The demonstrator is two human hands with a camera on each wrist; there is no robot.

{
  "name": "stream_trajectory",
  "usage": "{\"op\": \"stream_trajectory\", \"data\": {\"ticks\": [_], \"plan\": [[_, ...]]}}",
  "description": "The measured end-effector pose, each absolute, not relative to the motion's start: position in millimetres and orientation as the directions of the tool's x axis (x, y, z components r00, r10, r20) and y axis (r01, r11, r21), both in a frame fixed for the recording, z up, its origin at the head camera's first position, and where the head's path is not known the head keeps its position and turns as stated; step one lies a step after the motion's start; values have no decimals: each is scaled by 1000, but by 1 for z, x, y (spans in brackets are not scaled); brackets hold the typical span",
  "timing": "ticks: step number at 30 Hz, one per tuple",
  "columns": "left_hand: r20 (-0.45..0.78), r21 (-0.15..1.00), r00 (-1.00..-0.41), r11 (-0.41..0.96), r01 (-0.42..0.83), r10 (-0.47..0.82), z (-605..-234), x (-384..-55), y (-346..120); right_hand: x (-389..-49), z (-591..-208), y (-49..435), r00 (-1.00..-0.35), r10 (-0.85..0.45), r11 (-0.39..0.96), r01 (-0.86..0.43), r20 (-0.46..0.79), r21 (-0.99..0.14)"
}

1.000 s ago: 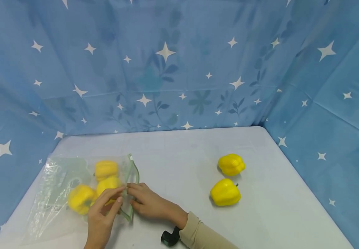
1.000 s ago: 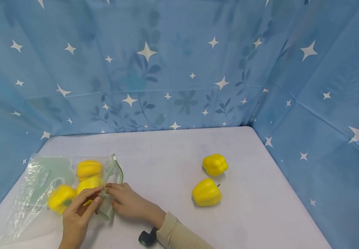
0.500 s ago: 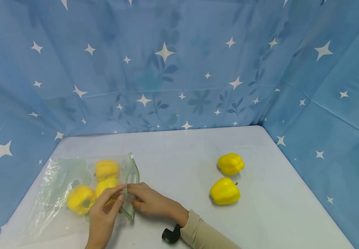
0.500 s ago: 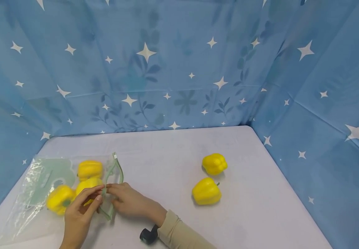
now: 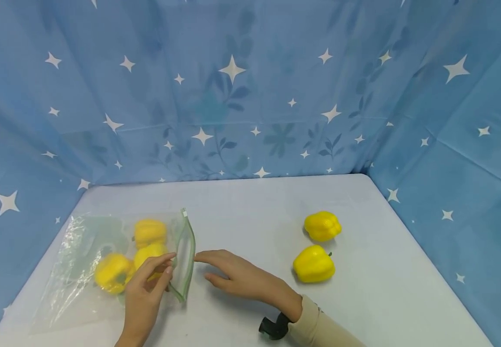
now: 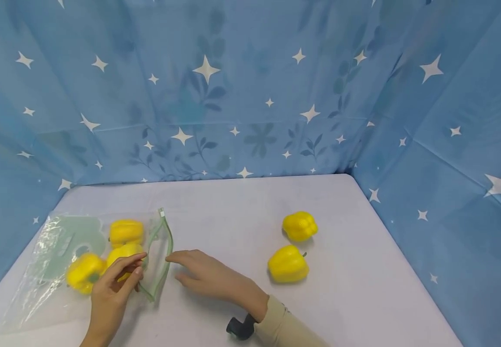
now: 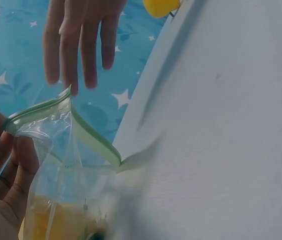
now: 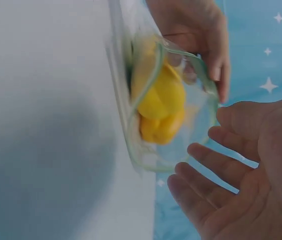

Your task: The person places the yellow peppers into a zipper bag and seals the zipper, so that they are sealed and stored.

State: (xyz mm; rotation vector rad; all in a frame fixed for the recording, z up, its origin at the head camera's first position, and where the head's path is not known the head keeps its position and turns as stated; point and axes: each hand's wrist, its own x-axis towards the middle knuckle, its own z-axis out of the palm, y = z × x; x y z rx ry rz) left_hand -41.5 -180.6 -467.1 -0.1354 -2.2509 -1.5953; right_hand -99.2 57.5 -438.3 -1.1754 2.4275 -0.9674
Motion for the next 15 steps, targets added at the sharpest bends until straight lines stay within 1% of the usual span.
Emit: {"op": "stream_trajectory", "data": {"ticks": [4,9,15], "plan": [[344,894,-929,352,278,-139,-468,-41,-181,-90,-428,80,-656,-752,464,-596,64,-655],[358,892,-924,340,297,-133,-469,-42,-182,-80,-416,110,-689,-721,485,-581,77,-654],[354,901,-926,311,301,-128,-467,-42,-181,-72,-409,145,-705,-700,505,-602,114,-618]]}}
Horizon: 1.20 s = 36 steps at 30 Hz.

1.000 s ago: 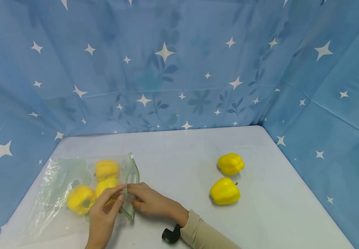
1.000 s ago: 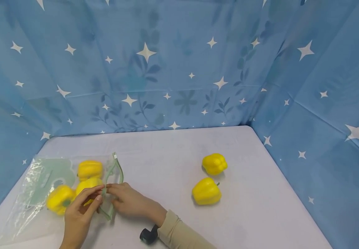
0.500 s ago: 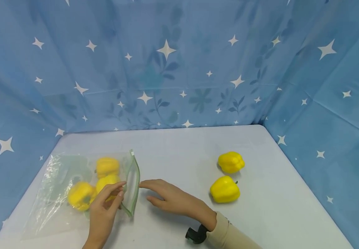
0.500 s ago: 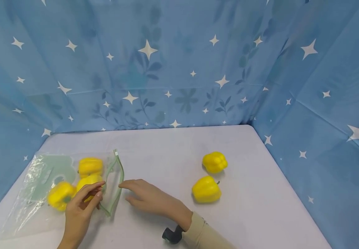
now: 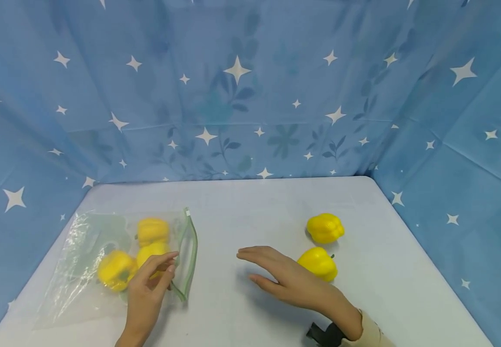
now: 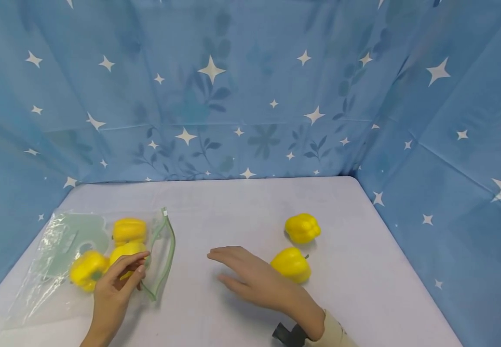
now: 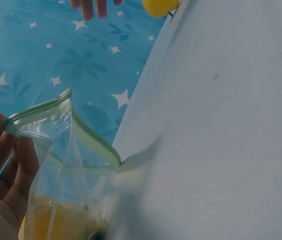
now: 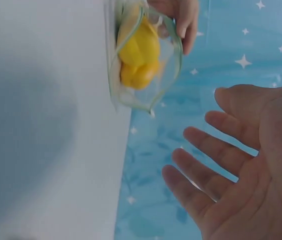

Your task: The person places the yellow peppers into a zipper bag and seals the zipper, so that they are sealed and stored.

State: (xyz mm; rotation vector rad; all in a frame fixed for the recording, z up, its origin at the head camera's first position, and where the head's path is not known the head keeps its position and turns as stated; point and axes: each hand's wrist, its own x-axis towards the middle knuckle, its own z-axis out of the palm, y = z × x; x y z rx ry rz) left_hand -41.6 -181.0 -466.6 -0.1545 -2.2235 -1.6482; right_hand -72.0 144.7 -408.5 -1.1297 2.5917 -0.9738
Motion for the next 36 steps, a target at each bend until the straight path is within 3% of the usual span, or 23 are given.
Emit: {"op": "stream_trajectory", "data": {"ticks": [11,19,36], "plan": [[330,913,-934,295,281,-134,-464,-41,-180,-63,-407,198,-753,-646,600,-603,127,-526],[337,907,-932,312,283,-135,-466,-41,-180,-63,-414,220,-829,-549,699,-526,108,-485],[328,905,-935,326,272,-131,-466,-41,-181,-65,-430,246,-831,-519,787,-556,202,-266]]}}
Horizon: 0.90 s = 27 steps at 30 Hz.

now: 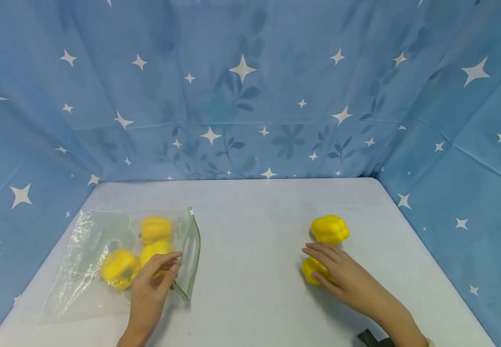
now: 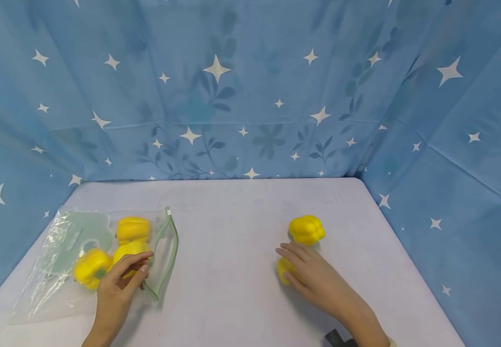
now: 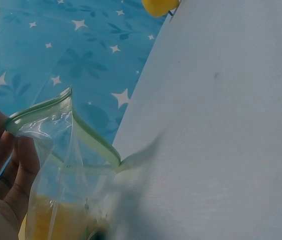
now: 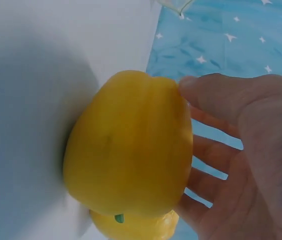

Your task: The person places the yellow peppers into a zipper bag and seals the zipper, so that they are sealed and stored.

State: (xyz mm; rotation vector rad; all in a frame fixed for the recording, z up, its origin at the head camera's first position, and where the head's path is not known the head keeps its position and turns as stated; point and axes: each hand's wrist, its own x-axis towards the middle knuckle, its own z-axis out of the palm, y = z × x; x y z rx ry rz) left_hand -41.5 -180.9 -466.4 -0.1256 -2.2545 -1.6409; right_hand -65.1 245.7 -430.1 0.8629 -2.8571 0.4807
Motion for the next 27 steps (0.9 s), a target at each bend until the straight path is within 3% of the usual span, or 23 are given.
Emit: {"op": "stream_trajectory", "data": {"ticks": [11,27], "plan": [[345,898,-931,330,290,-121,-467,-42,-182,-66,-434,254,-821,-536,799,-569,197,-194],[349,885,-928,372,279,-132,-470,-43,-182,-67,-435,259,-818,-544,790,-575,189,-214]]}}
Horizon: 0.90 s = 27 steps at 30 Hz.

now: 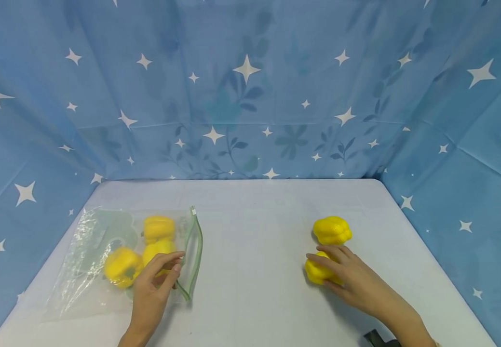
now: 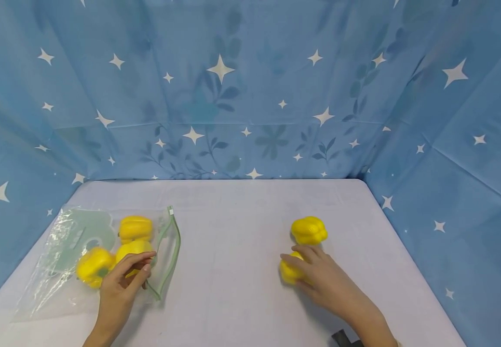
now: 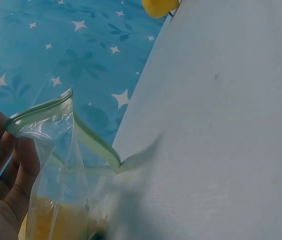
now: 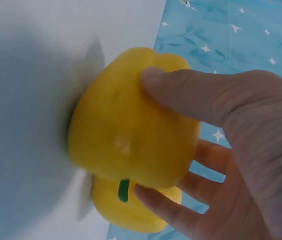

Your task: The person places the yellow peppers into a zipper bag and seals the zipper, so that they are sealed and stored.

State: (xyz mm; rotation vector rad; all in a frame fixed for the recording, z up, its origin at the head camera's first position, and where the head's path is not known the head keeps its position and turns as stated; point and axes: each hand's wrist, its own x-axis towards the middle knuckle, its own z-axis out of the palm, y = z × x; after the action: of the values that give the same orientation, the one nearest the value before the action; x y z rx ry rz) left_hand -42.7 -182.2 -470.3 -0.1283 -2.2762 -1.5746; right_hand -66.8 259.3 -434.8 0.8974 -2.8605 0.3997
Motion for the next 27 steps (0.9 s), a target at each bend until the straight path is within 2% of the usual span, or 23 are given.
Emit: {"op": "stream_trajectory", "data": {"ticks": [6,14,20,27], "plan": [[345,889,-931,360,282,-122,-467,-41,-181,-67,-435,258,-813,-527,783,-578,247,-230],[357,883,-925,371,287,-133,-467,-42,-179,-71,-442,252,-780,-533,717,-622,328,-315],[365,885,-923,355,302,-124,-469,-42,-178,-72,-441,248,-781,-534,712,-622,324,-327],[384,887,-922,297,353,-49,-474,-42,-175,-82,-439,236,-758,-573,675,-652,313,-344]]}}
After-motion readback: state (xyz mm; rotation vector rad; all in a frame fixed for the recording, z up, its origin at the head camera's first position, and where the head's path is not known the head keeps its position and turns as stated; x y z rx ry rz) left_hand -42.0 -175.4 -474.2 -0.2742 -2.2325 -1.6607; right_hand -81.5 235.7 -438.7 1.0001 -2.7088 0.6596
